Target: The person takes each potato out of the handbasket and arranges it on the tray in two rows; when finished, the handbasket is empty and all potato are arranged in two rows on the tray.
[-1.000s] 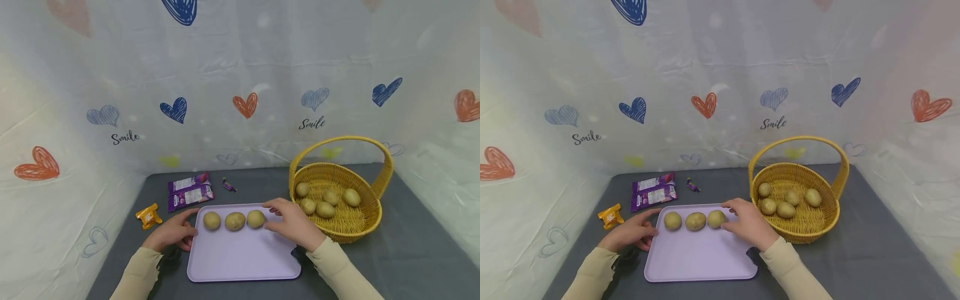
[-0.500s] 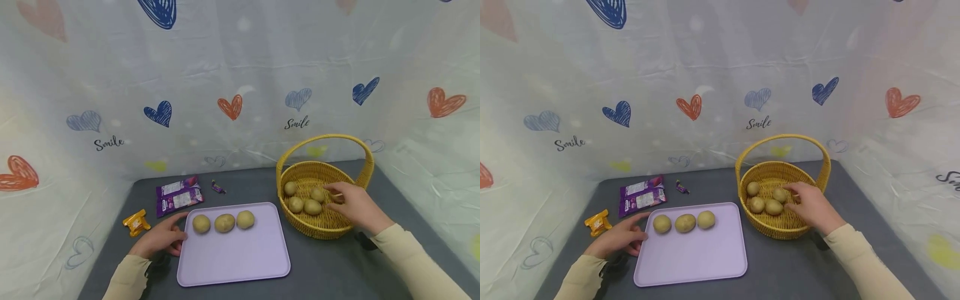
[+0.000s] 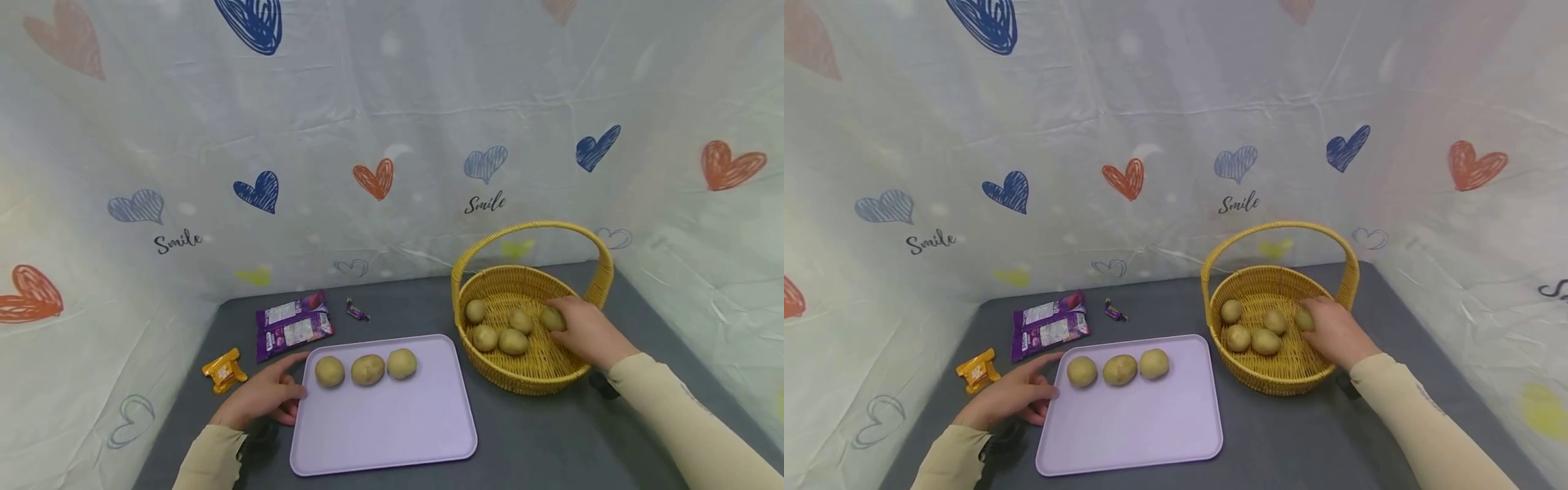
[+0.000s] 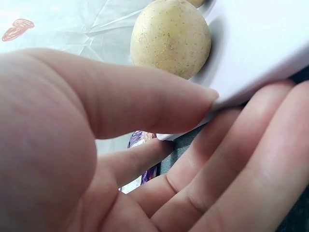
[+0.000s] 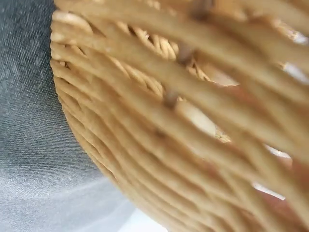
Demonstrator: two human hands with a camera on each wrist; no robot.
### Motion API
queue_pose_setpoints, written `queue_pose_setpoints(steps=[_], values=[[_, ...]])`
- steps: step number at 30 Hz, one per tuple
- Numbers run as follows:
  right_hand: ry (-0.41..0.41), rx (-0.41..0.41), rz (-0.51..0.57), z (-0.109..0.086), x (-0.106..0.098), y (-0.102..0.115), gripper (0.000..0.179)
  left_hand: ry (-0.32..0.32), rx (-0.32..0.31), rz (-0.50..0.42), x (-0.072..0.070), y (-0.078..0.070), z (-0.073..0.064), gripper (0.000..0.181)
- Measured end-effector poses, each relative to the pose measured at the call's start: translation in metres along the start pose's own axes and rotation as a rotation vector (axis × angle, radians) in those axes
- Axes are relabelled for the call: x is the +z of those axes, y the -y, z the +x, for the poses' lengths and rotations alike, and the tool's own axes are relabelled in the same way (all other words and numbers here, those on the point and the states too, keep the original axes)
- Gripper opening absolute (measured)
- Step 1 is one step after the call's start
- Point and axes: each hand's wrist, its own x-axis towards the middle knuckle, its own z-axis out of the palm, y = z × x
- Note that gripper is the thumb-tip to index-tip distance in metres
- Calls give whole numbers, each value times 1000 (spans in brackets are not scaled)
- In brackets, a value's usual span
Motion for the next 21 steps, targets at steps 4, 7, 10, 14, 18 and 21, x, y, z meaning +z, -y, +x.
queue_pose_setpoints(steps=[4, 7, 10, 14, 18, 21], values=[[2, 8, -23, 4, 3, -4, 60, 7, -2, -1, 0, 0, 0, 86], [5, 14, -24, 7, 4, -5, 58, 11, 1, -4, 0, -1, 0, 86], [-3, 14, -17, 7, 4, -5, 54, 14, 4, -5, 0, -2, -1, 86], [-29, -3, -18, 7, 5, -5, 47, 15, 6, -9, 0, -2, -2, 86], [-50, -16, -22, 7, 7, -5, 43, 13, 15, -8, 0, 0, -2, 86], [-54, -20, -12, 6, 7, -5, 44, 14, 21, -4, 0, 1, -1, 86]])
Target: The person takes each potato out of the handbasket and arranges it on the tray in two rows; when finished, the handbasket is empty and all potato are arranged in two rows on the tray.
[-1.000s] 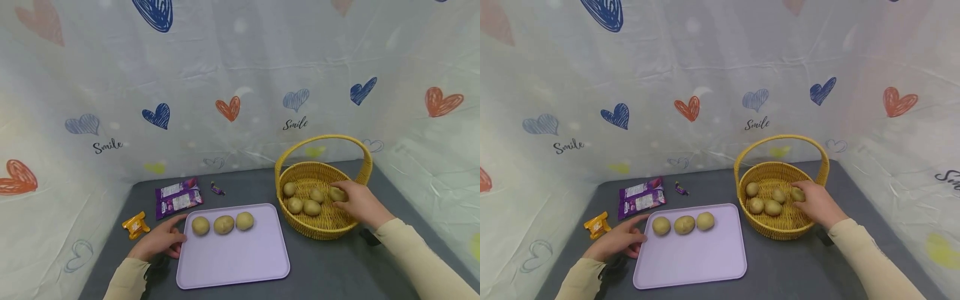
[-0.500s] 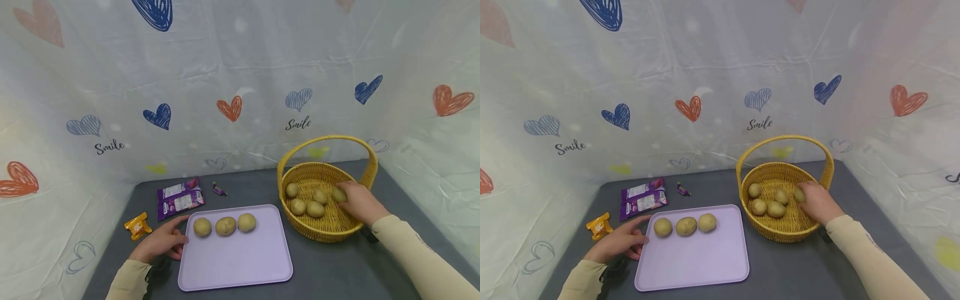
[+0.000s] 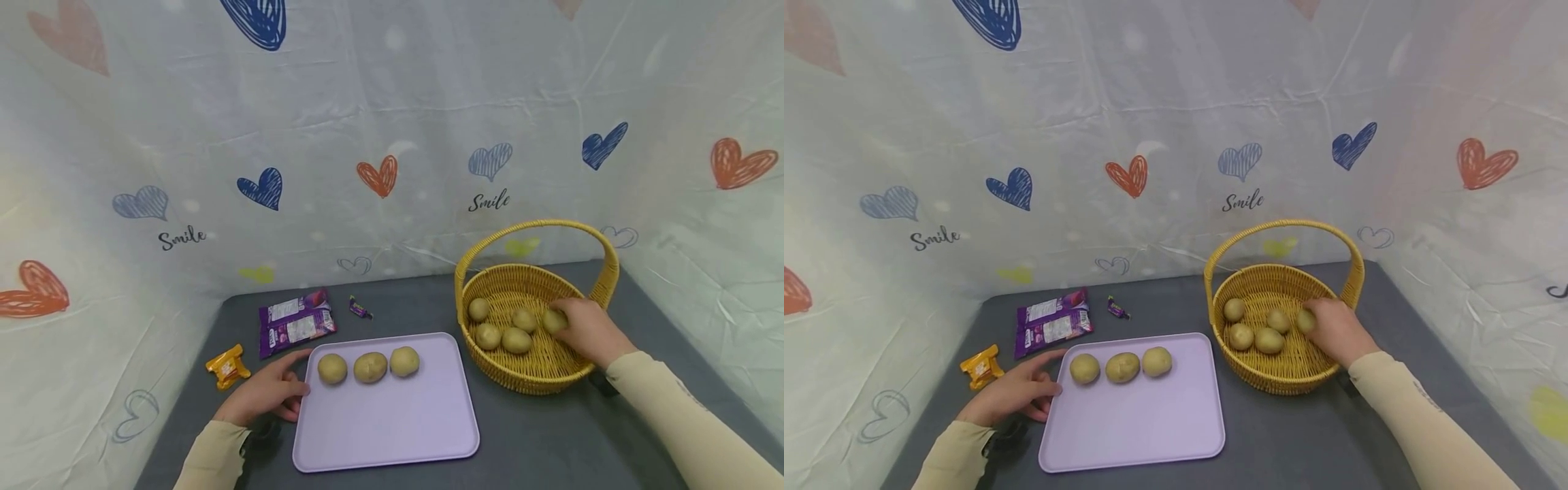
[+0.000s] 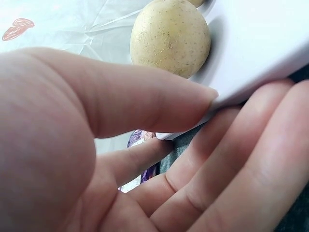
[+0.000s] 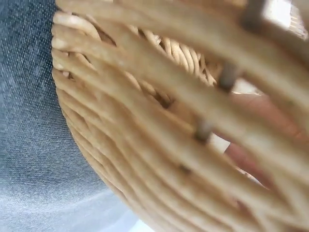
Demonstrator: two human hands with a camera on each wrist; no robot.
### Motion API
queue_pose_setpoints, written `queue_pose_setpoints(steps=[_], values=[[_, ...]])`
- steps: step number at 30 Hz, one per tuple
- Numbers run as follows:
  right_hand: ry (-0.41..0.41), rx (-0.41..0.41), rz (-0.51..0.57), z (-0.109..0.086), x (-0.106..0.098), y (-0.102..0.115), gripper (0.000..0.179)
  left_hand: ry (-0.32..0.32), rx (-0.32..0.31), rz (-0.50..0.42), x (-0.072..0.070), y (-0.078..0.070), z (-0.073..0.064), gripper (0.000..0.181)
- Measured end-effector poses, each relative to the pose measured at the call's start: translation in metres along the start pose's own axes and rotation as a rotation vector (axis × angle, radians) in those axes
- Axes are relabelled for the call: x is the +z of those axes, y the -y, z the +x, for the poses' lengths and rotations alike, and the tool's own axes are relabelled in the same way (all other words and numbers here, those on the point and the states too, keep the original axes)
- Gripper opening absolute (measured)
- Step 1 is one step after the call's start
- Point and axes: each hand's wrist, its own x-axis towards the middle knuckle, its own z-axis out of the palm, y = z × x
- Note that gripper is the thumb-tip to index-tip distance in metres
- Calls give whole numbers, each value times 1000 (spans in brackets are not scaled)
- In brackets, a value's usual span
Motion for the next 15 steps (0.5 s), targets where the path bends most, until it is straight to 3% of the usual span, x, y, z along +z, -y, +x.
queue_pose_setpoints(steps=[8, 15], values=[[-32, -15, 28, -9, -14, 17, 47, -4, -2, 3, 1, 2, 1, 86], [-64, -41, 98, -17, -30, 59, 48, -11, -6, 5, 1, -2, 0, 86]])
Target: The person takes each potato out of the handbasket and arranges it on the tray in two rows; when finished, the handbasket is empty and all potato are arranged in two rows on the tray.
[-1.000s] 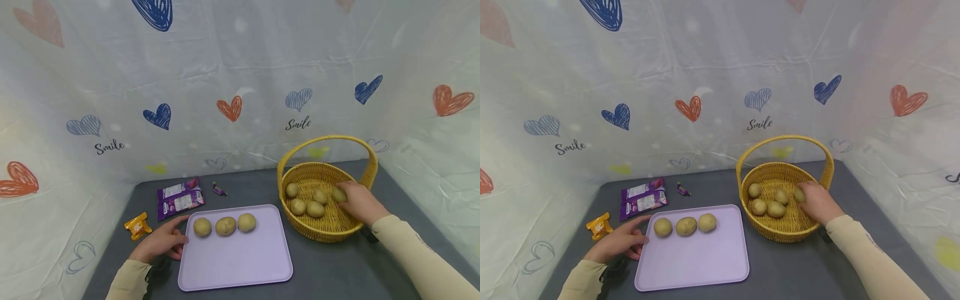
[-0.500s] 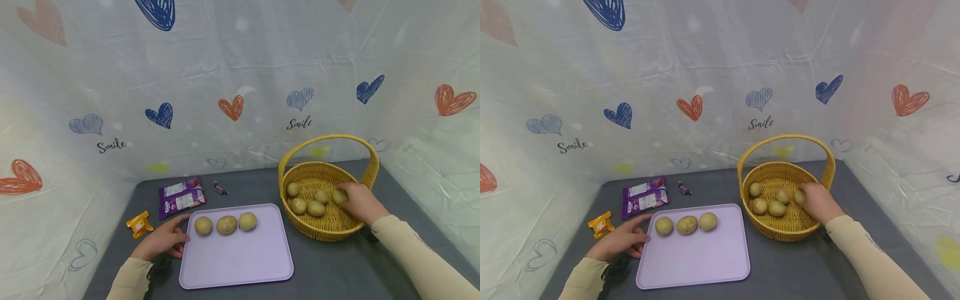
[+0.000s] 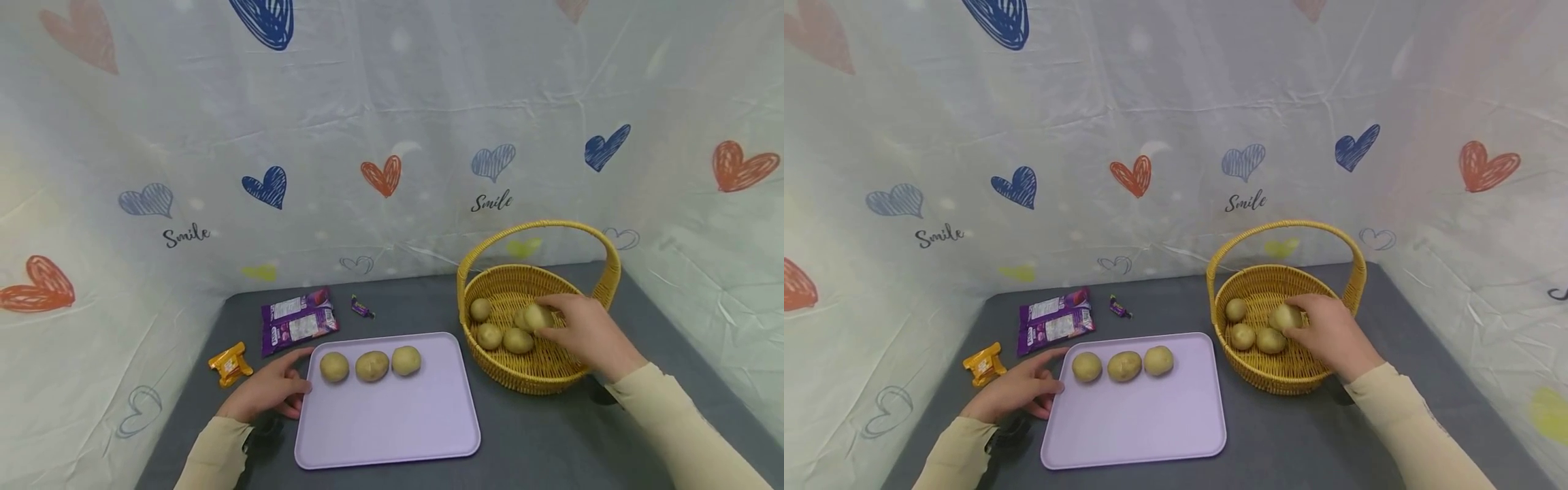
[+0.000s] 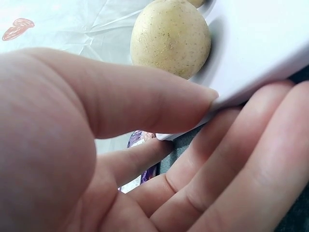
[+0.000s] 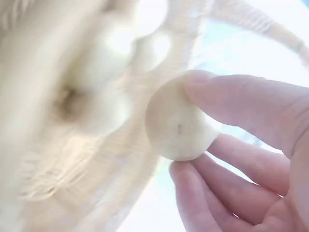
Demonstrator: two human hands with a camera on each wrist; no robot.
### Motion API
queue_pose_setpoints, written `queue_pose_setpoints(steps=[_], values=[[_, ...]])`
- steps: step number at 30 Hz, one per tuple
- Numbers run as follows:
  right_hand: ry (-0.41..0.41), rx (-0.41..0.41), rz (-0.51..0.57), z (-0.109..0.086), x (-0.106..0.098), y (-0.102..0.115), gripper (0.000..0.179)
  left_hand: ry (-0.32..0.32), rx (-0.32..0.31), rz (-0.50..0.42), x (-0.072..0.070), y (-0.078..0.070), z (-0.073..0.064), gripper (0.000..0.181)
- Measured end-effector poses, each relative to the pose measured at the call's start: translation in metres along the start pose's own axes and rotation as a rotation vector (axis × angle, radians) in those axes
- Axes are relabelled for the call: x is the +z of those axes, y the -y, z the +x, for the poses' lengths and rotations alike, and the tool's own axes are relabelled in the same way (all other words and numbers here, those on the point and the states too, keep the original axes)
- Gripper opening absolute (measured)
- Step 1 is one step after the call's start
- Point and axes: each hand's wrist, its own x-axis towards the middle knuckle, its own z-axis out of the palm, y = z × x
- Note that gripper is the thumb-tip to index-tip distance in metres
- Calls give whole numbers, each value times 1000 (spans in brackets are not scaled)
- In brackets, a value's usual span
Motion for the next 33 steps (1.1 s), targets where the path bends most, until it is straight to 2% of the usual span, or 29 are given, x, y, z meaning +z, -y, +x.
queue_pose_setpoints(steps=[7, 12, 15, 24, 33], values=[[-41, -41, 113, 4, 12, 53, 49, -16, -11, 1, -1, -1, 3, 83], [-17, -85, 189, 9, 36, 85, 51, -12, -6, -1, -1, -4, 4, 82], [-14, -110, 172, 12, 54, 99, 50, -8, 1, -3, 0, -6, 4, 82], [1, -166, 127, 17, 97, 121, 48, -17, -5, 0, 2, -5, 4, 82], [25, -172, 96, 19, 115, 128, 45, -33, -13, -6, 1, -2, -3, 82]])
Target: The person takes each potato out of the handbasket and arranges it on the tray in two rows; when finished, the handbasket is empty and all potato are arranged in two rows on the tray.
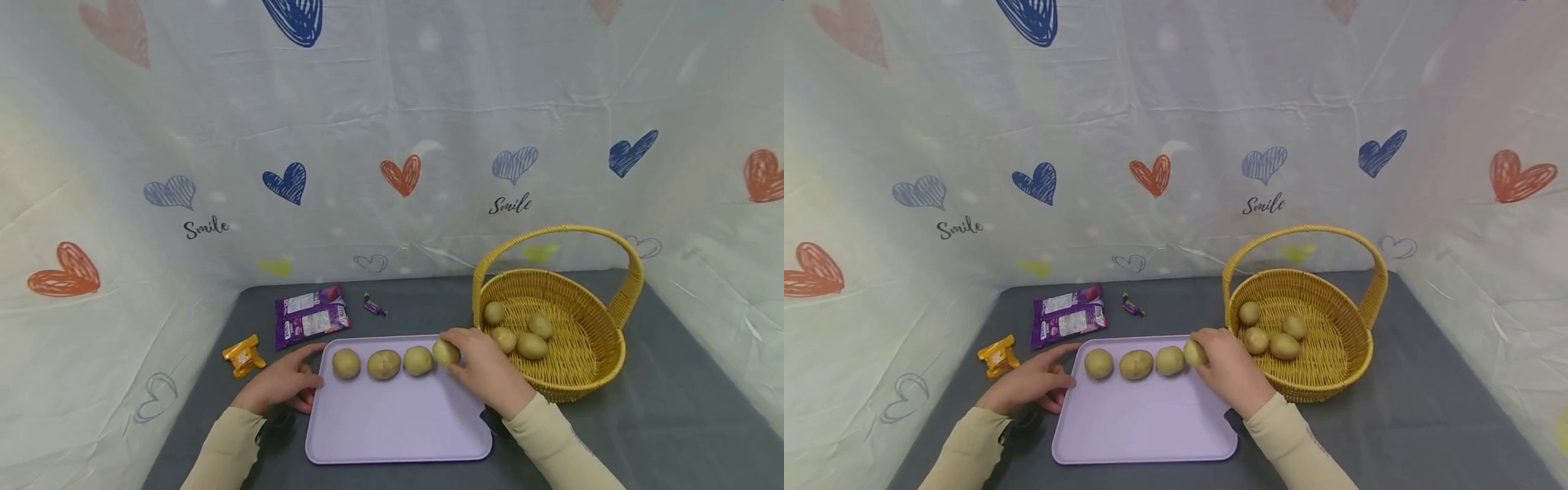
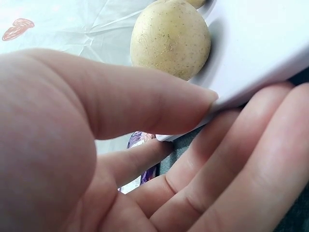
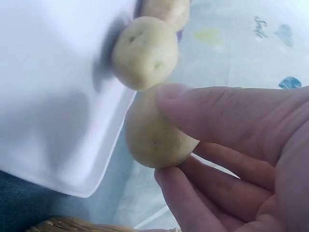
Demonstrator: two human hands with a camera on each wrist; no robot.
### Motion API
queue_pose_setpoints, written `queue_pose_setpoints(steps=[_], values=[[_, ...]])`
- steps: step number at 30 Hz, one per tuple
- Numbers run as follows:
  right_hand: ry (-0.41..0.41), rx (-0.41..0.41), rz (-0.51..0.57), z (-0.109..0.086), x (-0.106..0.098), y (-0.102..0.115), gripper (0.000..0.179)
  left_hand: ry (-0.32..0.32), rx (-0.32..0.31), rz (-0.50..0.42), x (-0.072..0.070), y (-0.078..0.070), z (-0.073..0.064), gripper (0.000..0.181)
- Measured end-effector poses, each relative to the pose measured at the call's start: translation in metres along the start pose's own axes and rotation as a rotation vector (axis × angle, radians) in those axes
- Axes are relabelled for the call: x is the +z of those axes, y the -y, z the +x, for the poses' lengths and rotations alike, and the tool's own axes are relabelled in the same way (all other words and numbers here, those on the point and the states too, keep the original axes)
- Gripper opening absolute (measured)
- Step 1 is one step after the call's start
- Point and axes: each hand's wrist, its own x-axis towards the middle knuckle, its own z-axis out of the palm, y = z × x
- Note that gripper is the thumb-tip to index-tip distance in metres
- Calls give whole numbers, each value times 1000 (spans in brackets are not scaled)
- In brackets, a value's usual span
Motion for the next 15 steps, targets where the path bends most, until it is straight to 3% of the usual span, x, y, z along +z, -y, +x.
queue_pose_setpoints(steps=[15], values=[[-81, -79, -98, 0, 19, -7, 34, 7, 3, 10, -1, 0, 1, 83]])
